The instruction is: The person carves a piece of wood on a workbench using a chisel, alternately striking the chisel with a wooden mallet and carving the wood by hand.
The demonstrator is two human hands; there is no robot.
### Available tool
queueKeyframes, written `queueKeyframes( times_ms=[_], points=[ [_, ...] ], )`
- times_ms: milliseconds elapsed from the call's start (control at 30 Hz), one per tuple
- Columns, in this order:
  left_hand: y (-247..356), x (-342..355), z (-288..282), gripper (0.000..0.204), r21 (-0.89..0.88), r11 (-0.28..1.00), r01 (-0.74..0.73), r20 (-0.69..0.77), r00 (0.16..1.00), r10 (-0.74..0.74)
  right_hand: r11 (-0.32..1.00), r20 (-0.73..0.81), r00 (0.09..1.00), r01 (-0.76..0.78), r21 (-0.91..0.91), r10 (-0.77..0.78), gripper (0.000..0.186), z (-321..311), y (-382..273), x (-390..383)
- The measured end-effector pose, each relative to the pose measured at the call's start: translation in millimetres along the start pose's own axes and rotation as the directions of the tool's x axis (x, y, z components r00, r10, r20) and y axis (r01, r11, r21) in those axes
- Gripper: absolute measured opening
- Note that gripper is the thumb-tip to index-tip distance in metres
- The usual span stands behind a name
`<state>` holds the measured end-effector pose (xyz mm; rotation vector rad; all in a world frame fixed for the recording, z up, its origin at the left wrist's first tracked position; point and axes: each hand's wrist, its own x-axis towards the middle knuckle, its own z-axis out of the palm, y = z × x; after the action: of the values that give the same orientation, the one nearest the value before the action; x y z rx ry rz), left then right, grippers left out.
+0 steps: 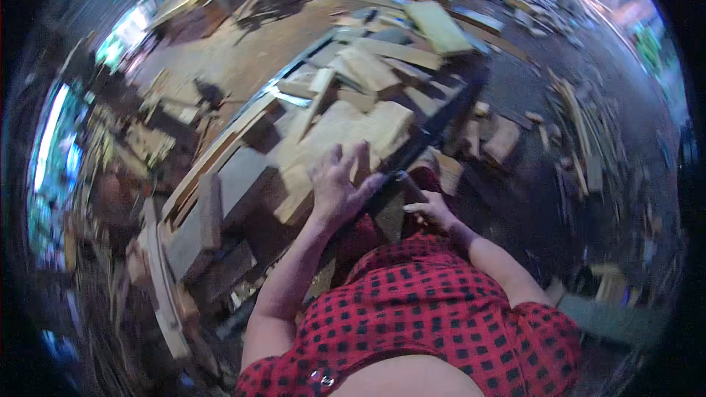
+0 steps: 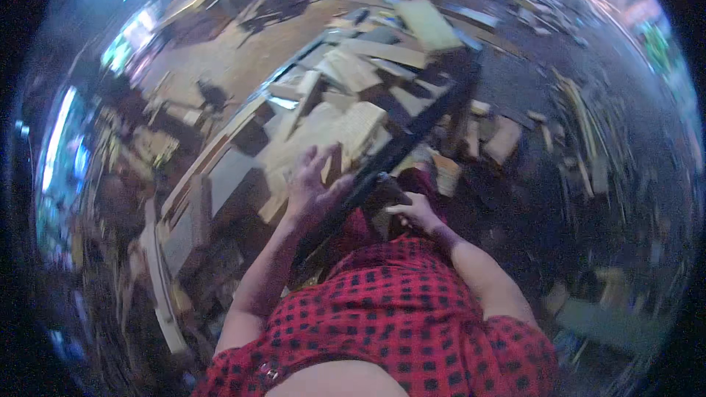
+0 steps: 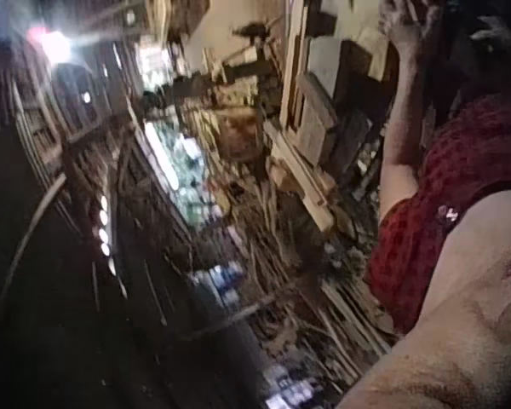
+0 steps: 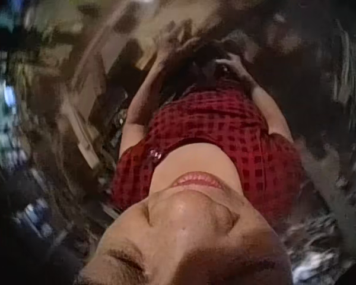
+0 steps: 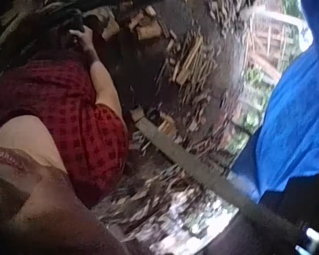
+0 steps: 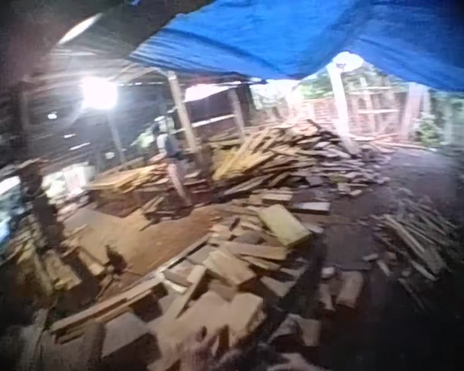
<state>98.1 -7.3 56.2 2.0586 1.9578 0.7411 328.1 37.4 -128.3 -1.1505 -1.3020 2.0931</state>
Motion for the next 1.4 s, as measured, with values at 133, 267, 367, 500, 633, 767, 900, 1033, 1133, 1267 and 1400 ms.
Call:
queueKeyframes(
  times_ms=[133,267,367,500,633,767,900,1033,1133,1267,1400],
  points=[
    [70,7,35,0.055,-0.842,0.284,0.458,0.525,0.819,0.234,0.963,-0.122,0.955,0.263,-0.062,-0.269,0.029,0,36,21],
    [95,9,44,0.054,-0.596,-0.205,0.776,0.709,0.629,0.320,0.834,-0.187,0.814,0.548,-0.070,-0.550,0.031,-6,68,36],
    [93,7,43,0.056,-0.603,-0.225,0.765,0.717,0.644,0.268,0.843,-0.185,0.823,0.532,-0.080,-0.537,0.032,-13,72,35],
    [77,0,42,0.052,-0.602,-0.372,0.707,0.639,0.705,0.306,0.870,-0.140,0.858,0.489,-0.070,-0.494,0.033,-10,56,20],
    [52,-8,35,0.056,-0.772,-0.389,0.503,0.539,0.842,0.017,0.945,-0.077,0.943,0.321,-0.064,-0.325,0.034,-1,25,4],
    [18,-13,13,0.054,-0.914,-0.247,0.322,0.324,0.945,0.035,0.991,-0.042,0.998,0.035,-0.127,-0.041,0.035,4,0,-6],
    [-16,-14,-4,0.070,-0.871,0.478,0.110,-0.003,0.973,-0.229,0.992,-0.020,1.000,-0.005,-0.123,0.002,0.032,6,-6,-7],
    [-51,-14,-7,0.081,0.043,0.985,0.167,-0.339,0.930,-0.143,0.990,-0.058,0.998,-0.014,-0.143,0.005,0.030,7,1,-1],
    [-70,-12,0,0.079,0.201,0.955,0.219,-0.329,0.933,-0.145,0.985,-0.028,0.988,0.152,-0.077,-0.154,0.031,9,4,1],
    [-84,-12,10,0.070,0.234,0.943,0.237,-0.265,0.949,-0.173,0.992,-0.098,0.995,-0.025,-0.126,0.012,0.035,8,-2,-5],
    [-87,-15,16,0.057,0.331,0.918,0.219,-0.267,0.955,-0.131,0.993,-0.088,0.995,-0.051,-0.105,0.042,0.036,12,-10,-10]
  ],
)
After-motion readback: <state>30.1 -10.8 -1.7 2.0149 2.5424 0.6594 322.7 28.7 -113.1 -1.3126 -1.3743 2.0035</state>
